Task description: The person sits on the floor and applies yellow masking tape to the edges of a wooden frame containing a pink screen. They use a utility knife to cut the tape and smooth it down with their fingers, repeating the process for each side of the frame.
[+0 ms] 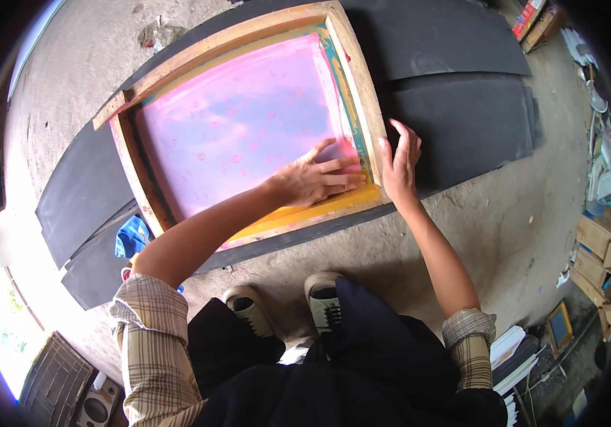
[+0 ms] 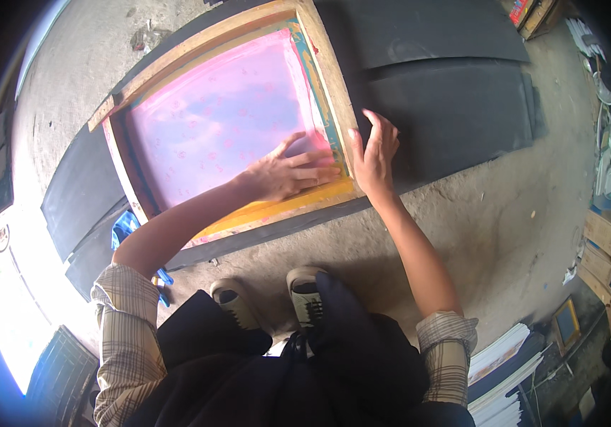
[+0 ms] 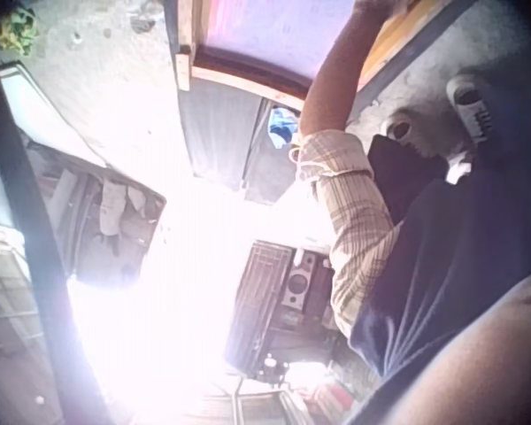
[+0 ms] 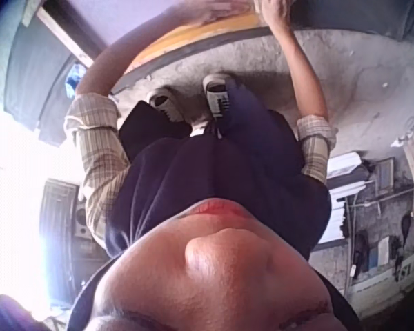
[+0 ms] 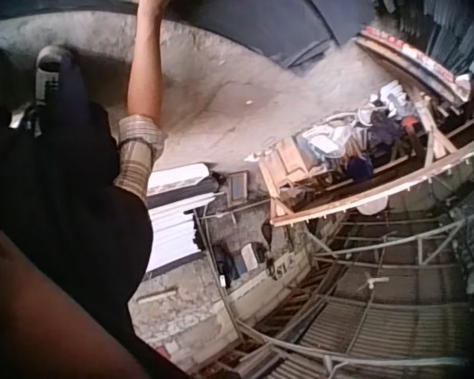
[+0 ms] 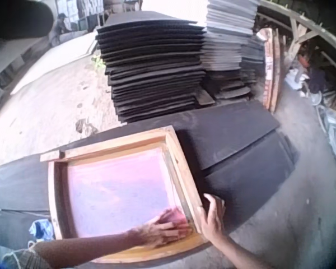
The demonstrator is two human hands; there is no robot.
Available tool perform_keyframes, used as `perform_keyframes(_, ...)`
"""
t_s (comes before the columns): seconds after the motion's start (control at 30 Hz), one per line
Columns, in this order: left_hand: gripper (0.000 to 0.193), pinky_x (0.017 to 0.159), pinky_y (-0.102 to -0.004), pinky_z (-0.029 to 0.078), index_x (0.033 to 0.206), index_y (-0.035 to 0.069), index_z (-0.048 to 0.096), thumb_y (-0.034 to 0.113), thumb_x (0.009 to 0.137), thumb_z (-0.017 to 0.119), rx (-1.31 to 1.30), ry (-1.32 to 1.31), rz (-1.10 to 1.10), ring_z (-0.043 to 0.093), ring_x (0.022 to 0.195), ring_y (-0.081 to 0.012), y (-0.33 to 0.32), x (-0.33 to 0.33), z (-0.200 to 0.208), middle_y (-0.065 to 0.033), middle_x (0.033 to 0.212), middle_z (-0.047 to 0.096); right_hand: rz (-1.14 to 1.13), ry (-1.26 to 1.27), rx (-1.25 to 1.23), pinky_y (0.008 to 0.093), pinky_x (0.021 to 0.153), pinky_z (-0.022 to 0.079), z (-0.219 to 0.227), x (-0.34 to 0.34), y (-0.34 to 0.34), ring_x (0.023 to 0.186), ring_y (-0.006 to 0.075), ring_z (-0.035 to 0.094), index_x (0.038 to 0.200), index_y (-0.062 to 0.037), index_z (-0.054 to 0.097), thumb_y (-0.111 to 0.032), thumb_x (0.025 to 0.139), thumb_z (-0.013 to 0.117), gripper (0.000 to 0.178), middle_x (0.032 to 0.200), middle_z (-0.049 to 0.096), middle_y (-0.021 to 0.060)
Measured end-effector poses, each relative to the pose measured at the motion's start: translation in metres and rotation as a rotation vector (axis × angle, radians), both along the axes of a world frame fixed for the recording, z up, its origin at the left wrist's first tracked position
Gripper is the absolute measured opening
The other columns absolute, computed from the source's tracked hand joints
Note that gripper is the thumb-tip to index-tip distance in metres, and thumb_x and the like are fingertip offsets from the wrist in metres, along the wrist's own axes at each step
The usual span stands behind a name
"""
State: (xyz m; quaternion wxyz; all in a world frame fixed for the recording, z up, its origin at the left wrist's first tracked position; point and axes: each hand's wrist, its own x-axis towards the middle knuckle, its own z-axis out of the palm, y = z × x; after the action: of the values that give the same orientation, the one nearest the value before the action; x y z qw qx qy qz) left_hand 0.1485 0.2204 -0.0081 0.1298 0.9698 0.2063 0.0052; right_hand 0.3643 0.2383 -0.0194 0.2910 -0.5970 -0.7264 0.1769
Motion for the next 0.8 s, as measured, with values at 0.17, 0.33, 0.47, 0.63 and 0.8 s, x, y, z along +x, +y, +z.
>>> perform_keyframes(0.17, 0.047, 0.113, -0.0516, 0.014, 0.136, 0.025, 0.042, 0.025, 0.088, 0.044, 0.149, -0.031, 0.071, 0.022, 0.135, -0.0134, -0.007, 0.002, -0.001, 0.0129, 0.139, 0.034, -0.007, -0.002, 0.026, 0.0452, 0.093, 0.032, -0.001, -0.001, 0.0, 0.109, 0.0318, 0.045, 0.125, -0.0061, 0.044, -0.021, 0.09, 0.055, 0.039, 0.118, 0.05, 0.0138)
perform_keyframes(0.33, 0.045, 0.107, -0.0394, 0.033, 0.124, 0.017, 0.054, 0.015, 0.08, 0.054, -0.121, -0.319, 0.128, 0.042, 0.124, -0.0188, -0.034, -0.063, 0.004, 0.0031, 0.133, 0.048, -0.014, -0.015, 0.028, 0.0444, 0.092, 0.034, -0.002, 0.003, 0.002, 0.107, 0.0323, 0.046, 0.123, -0.0062, 0.046, -0.018, 0.09, 0.055, 0.036, 0.115, 0.053, 0.0142)
perform_keyframes(0.47, 0.047, 0.08, -0.0274, 0.054, 0.123, 0.012, 0.054, 0.011, 0.077, 0.06, -0.321, -0.204, 0.348, 0.058, 0.101, -0.0192, -0.104, -0.162, 0.024, -0.0006, 0.121, 0.057, -0.003, -0.047, 0.039, 0.0436, 0.092, 0.035, -0.007, 0.009, 0.006, 0.107, 0.0323, 0.046, 0.121, -0.0057, 0.048, -0.018, 0.091, 0.054, 0.034, 0.114, 0.053, 0.0145)
perform_keyframes(0.63, 0.047, 0.08, -0.0314, 0.053, 0.115, 0.002, 0.056, -0.003, 0.069, 0.058, -0.147, -0.052, 0.697, 0.057, 0.099, -0.0223, -0.185, -0.232, 0.072, -0.0085, 0.111, 0.059, 0.038, -0.122, 0.063, 0.0447, 0.093, 0.035, 0.006, 0.0, 0.003, 0.106, 0.0346, 0.046, 0.122, -0.0023, 0.047, -0.018, 0.092, 0.05, 0.033, 0.113, 0.053, 0.0176)
perform_keyframes(0.8, 0.053, 0.091, -0.0404, 0.039, 0.126, 0.006, 0.044, 0.005, 0.077, 0.063, 0.021, -0.299, 1.712, 0.051, 0.097, -0.0293, -0.254, -0.188, 0.069, -0.0162, 0.115, 0.043, 0.006, -0.095, -0.149, 0.043, 0.094, 0.037, 0.021, -0.031, 0.002, 0.109, 0.0378, 0.047, 0.127, 0.0044, 0.041, -0.025, 0.088, 0.058, 0.052, 0.116, 0.048, 0.0214)
